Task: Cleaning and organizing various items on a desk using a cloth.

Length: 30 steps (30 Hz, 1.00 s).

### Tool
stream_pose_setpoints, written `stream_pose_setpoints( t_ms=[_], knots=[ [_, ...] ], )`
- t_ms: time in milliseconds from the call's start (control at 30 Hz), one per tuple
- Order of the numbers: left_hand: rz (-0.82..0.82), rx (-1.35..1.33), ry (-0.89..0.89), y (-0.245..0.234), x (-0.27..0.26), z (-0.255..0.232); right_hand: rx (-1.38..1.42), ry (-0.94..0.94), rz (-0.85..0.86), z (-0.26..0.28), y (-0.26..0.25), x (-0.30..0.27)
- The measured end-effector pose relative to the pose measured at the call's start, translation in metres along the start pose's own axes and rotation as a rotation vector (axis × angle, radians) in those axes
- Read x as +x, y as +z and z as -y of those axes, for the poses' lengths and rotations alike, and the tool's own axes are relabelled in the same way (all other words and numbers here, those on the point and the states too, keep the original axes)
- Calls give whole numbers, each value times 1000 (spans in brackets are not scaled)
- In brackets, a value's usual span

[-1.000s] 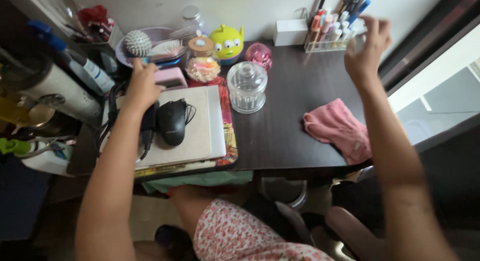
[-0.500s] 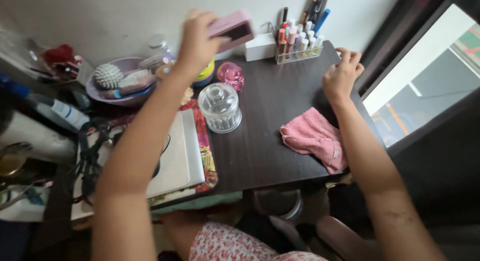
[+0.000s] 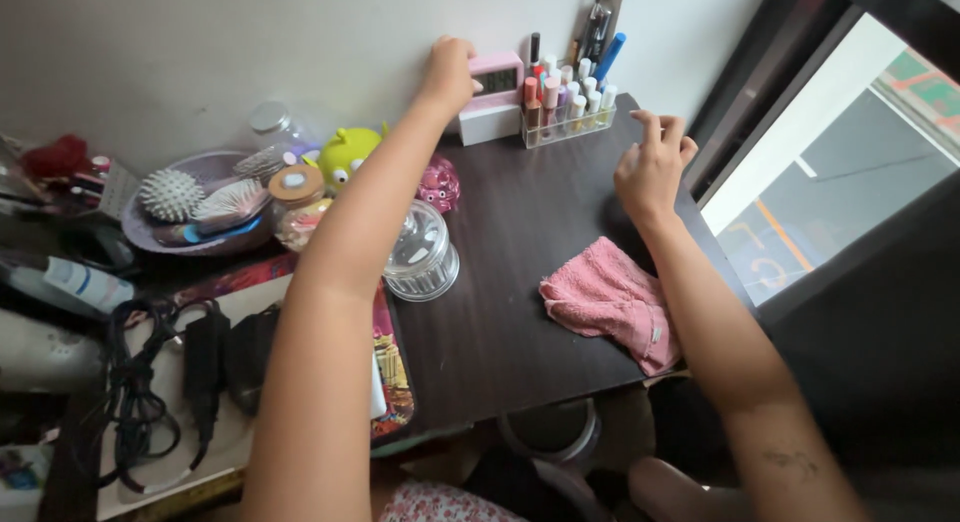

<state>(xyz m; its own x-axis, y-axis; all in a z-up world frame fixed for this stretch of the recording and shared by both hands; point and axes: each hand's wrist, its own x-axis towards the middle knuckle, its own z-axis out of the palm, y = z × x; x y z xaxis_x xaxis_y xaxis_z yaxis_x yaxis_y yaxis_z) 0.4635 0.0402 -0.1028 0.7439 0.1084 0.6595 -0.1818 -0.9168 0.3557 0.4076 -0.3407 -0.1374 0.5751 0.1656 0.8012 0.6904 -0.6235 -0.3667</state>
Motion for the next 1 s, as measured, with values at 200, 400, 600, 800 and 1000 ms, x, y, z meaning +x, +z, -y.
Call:
stream_pose_setpoints(
  t_ms=[200,400,600,800,1000],
  knots=[
    [-116,-40,-22,-31,-11,-34,18,-30,14,2,-1,0],
    [-98,110,-16,-83,-17,-52,16,-49,30,7,-2,0],
    [822,225,-130,-128,-77,-64,53,-72,54,9,2,-3],
    [761,209,-78,-137,-96,-59,83,1,96,14,-3,-5],
    [762,179,-135,-140,-88,-50,63,-58,67,16,-2,-5]
  ],
)
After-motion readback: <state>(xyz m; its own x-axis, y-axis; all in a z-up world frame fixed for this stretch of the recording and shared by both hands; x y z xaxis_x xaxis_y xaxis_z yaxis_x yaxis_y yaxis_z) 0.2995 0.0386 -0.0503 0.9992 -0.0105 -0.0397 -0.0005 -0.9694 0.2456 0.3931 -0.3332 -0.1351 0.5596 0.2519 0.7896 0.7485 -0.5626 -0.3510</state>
